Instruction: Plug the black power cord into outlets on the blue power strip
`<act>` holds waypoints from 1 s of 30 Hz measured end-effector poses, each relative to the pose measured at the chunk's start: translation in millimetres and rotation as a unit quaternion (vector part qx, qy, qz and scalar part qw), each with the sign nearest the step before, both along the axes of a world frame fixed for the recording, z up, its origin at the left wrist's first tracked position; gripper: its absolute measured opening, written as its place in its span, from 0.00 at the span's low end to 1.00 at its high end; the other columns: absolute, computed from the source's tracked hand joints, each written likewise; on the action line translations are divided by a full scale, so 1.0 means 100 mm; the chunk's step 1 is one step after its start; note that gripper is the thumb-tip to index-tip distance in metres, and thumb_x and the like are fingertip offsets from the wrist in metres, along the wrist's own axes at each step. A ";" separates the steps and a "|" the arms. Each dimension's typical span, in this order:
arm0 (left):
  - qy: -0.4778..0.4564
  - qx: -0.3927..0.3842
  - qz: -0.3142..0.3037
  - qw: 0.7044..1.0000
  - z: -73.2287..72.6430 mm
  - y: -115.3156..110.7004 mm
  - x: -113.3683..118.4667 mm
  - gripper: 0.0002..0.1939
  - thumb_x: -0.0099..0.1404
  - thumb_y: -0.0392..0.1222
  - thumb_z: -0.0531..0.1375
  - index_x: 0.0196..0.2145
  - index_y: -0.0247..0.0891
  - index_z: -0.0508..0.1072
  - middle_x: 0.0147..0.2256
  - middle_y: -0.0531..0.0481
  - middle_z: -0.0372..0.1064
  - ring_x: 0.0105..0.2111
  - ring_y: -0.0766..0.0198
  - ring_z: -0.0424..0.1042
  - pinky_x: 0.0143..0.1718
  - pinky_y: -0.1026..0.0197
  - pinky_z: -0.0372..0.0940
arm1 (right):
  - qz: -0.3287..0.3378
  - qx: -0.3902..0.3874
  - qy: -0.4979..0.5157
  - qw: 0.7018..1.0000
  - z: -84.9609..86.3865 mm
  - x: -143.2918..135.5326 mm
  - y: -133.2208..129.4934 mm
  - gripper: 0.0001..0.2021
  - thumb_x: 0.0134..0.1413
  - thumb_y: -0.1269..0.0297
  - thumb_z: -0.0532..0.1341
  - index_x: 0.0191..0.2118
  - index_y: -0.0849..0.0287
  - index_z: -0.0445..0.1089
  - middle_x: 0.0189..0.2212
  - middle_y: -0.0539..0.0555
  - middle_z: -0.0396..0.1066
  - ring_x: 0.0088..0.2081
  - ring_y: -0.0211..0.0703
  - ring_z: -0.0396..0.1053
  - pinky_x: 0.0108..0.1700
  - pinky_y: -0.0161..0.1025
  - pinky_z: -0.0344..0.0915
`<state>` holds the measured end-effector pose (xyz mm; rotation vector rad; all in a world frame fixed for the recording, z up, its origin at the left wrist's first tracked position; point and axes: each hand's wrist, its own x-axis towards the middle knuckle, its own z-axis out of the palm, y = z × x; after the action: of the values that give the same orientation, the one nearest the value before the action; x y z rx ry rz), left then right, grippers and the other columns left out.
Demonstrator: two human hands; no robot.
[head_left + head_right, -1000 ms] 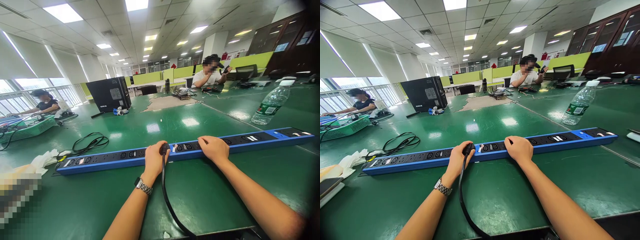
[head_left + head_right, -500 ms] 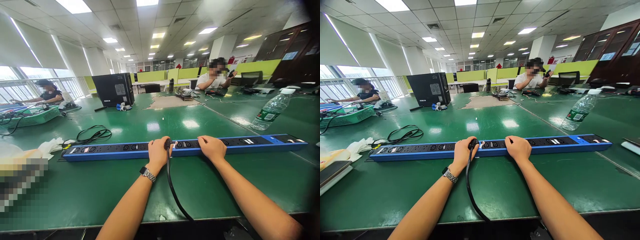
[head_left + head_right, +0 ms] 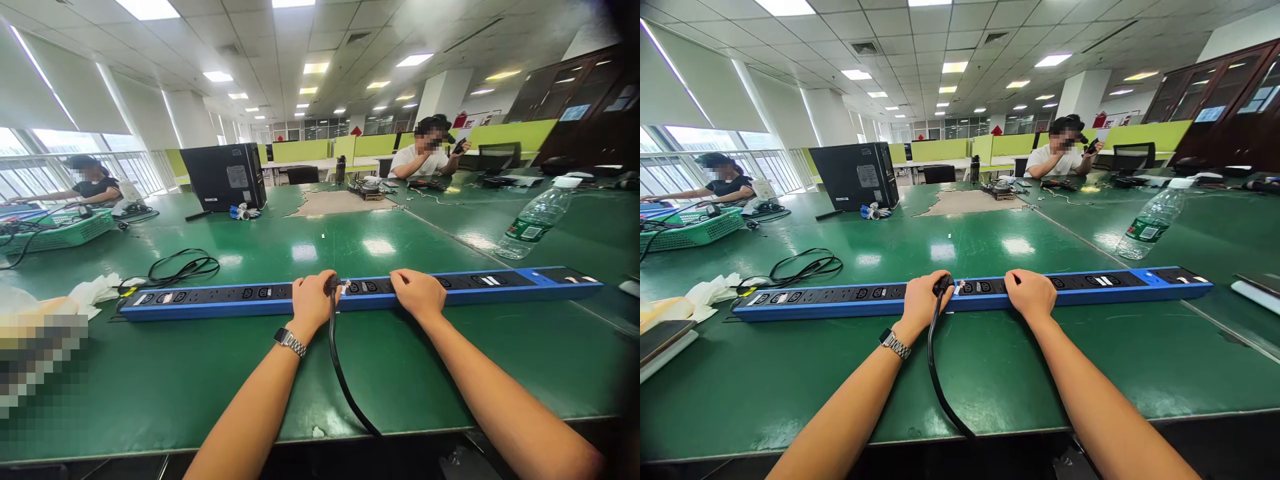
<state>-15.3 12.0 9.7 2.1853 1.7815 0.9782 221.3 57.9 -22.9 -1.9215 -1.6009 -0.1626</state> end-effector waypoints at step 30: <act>-0.040 -0.046 -0.090 0.994 0.05 0.27 1.14 0.11 0.66 0.42 0.59 0.47 0.44 0.73 0.39 0.48 0.80 0.44 0.55 0.76 0.59 0.46 0.58 | -0.012 0.011 0.010 1.000 -0.19 0.28 0.12 0.16 0.51 0.54 0.57 0.41 0.52 0.78 0.49 0.55 0.75 0.52 0.53 0.64 0.57 0.53 0.51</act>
<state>98.8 38.8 14.8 2.1717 1.5320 0.9105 249.5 70.1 -41.4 -1.9211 -1.5565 -0.1688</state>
